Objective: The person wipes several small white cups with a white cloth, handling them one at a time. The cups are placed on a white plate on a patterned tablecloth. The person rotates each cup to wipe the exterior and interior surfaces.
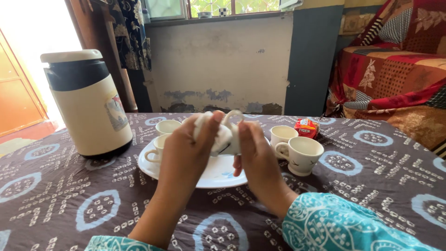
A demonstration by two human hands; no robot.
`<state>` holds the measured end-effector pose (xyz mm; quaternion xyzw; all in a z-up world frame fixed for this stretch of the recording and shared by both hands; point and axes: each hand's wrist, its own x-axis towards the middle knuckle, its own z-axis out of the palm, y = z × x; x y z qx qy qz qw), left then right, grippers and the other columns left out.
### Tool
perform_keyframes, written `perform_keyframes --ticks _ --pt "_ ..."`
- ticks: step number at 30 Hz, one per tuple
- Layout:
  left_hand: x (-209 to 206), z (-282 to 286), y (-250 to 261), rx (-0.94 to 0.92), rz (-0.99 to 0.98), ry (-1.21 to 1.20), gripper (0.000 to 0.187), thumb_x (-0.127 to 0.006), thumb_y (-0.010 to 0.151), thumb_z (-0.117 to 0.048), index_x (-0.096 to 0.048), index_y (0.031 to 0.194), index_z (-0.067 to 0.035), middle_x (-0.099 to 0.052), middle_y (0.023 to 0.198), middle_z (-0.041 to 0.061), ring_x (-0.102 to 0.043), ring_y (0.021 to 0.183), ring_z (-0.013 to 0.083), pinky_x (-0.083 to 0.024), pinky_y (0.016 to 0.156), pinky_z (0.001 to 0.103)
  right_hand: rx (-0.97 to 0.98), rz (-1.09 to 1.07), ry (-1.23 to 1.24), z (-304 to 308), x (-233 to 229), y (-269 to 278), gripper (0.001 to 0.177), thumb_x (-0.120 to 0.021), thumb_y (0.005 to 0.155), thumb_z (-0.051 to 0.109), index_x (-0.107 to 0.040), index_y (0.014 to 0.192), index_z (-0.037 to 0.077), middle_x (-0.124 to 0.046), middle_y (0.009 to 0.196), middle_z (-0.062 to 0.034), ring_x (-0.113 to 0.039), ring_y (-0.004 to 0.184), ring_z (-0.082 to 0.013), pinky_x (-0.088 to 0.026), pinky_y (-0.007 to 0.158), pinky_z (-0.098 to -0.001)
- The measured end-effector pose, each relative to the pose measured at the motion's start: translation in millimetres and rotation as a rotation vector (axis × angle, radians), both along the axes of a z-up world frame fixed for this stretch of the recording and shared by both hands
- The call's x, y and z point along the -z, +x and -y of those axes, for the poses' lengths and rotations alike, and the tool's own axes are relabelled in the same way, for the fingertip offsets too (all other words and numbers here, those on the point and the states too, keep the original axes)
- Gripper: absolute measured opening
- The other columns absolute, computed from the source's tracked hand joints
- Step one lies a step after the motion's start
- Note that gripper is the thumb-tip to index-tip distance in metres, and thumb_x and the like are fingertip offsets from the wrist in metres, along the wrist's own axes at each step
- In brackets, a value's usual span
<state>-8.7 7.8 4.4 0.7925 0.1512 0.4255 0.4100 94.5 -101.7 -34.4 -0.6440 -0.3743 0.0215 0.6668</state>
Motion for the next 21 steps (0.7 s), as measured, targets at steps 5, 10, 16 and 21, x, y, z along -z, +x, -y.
perform_keyframes --ticks 5,10,16,21 --pt "3.0 8.5 -0.8 0.001 0.308 0.764 0.037 -0.069 0.095 -0.041 -0.073 0.099 -0.005 -0.069 0.104 0.016 -0.061 0.096 0.0330 -0.050 0.085 0.043 -0.103 -0.260 0.285 3.1 -6.9 17.4 0.061 -0.037 0.103 0.060 -0.060 0.118 0.006 -0.062 0.090 -0.0057 -0.062 0.071 -0.0091 -0.052 0.054 -0.0273" --pt "-1.4 17.1 -4.3 0.066 0.252 0.807 0.040 -0.074 0.089 -0.042 -0.070 0.093 -0.003 -0.073 0.098 0.011 -0.061 0.096 0.0327 -0.047 0.086 0.046 -0.090 -0.633 0.361 3.4 -20.5 6.0 0.048 -0.037 0.104 0.047 -0.059 0.106 0.004 -0.064 0.087 -0.0107 -0.064 0.069 -0.0145 -0.053 0.053 -0.0253" --pt "-0.5 11.4 -6.6 0.044 0.273 0.576 0.035 -0.067 0.099 -0.038 -0.071 0.093 -0.004 -0.072 0.088 0.010 -0.067 0.084 0.0262 -0.052 0.075 0.039 -0.003 -0.078 0.214 7.9 -10.9 -14.0 0.047 -0.027 0.106 0.048 -0.051 0.105 0.008 -0.061 0.077 -0.0109 -0.060 0.058 -0.0144 -0.050 0.048 -0.0278" --pt "-2.5 5.4 -7.8 0.247 0.272 -0.017 0.037 -0.059 0.099 -0.040 -0.074 0.095 -0.005 -0.070 0.073 0.000 -0.064 0.066 0.0069 -0.048 0.056 0.025 -0.025 0.432 0.217 4.4 -1.8 -18.4 0.036 -0.039 0.110 0.036 -0.041 0.128 0.005 -0.065 0.100 -0.0094 -0.063 0.075 -0.0147 -0.056 0.064 -0.0275"
